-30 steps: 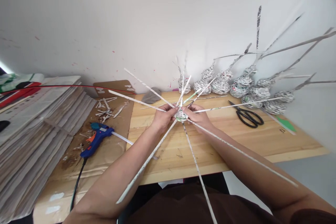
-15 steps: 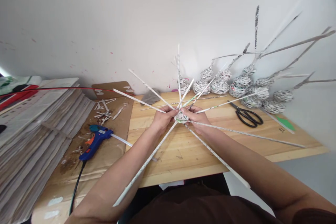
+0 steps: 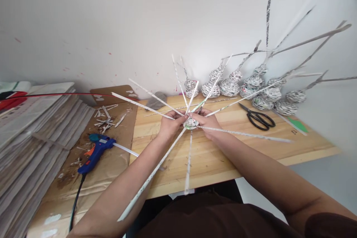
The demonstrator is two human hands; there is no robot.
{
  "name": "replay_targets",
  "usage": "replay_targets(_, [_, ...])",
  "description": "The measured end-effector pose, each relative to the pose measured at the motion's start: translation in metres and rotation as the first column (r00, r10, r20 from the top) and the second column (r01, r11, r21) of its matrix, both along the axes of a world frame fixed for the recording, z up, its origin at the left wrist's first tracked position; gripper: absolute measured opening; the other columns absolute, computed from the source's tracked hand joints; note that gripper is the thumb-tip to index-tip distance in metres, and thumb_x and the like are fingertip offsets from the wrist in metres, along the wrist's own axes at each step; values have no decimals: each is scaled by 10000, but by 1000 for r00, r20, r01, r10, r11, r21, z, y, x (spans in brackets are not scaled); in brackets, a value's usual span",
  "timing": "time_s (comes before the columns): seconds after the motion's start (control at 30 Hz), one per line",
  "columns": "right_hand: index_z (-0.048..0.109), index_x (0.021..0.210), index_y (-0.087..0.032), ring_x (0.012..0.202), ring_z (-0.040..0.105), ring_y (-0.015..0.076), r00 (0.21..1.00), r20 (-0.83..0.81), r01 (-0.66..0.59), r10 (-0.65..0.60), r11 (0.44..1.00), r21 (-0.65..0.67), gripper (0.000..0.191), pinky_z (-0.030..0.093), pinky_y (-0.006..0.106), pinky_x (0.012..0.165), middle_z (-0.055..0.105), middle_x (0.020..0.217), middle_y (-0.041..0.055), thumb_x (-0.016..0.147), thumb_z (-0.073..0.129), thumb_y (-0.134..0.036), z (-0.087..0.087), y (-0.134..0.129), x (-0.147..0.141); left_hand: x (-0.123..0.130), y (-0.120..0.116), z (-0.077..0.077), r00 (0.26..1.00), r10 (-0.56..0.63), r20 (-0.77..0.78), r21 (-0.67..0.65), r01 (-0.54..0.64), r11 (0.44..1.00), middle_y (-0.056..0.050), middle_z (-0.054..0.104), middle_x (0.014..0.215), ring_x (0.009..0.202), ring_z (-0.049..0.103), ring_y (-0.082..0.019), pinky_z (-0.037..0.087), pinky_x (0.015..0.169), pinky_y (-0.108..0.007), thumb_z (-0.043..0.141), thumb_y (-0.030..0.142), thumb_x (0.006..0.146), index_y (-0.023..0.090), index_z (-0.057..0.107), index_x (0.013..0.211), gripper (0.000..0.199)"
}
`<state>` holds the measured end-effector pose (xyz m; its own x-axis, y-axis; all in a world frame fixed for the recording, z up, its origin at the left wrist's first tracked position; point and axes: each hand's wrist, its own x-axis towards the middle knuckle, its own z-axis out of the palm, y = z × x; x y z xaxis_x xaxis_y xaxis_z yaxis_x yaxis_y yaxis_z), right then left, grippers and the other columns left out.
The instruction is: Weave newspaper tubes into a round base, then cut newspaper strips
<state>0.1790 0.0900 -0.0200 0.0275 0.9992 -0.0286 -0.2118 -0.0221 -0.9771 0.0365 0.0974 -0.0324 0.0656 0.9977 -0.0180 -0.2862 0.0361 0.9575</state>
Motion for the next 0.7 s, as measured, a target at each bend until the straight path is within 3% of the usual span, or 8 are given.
replay_targets(0.23, [558,664,-201,503,519,121,1000,-13,6,-6,1000,-7,353,366,250,448,589,569,-39,574,838,-396,-3,0,1,3,-3,1,999,38,1,-15,-38,999,-20,692,661,572,613,-152,474,556,-267,882,321,530,156,700,742,324])
replay_targets(0.5, [536,667,-206,470,482,108,1000,-26,14,-14,1000,16,358,342,241,418,565,548,-52,577,834,-382,-4,1,1,6,-6,6,968,189,-164,181,-159,971,-35,712,715,646,620,-157,490,650,-278,820,263,604,162,732,722,178])
replay_targets(0.7, [558,682,-203,465,477,103,1000,22,-10,9,998,57,344,347,242,427,559,546,-54,610,833,-396,-6,-1,2,8,-8,10,948,220,-231,217,-170,961,-31,707,697,644,613,-155,476,656,-271,768,183,632,177,739,681,57])
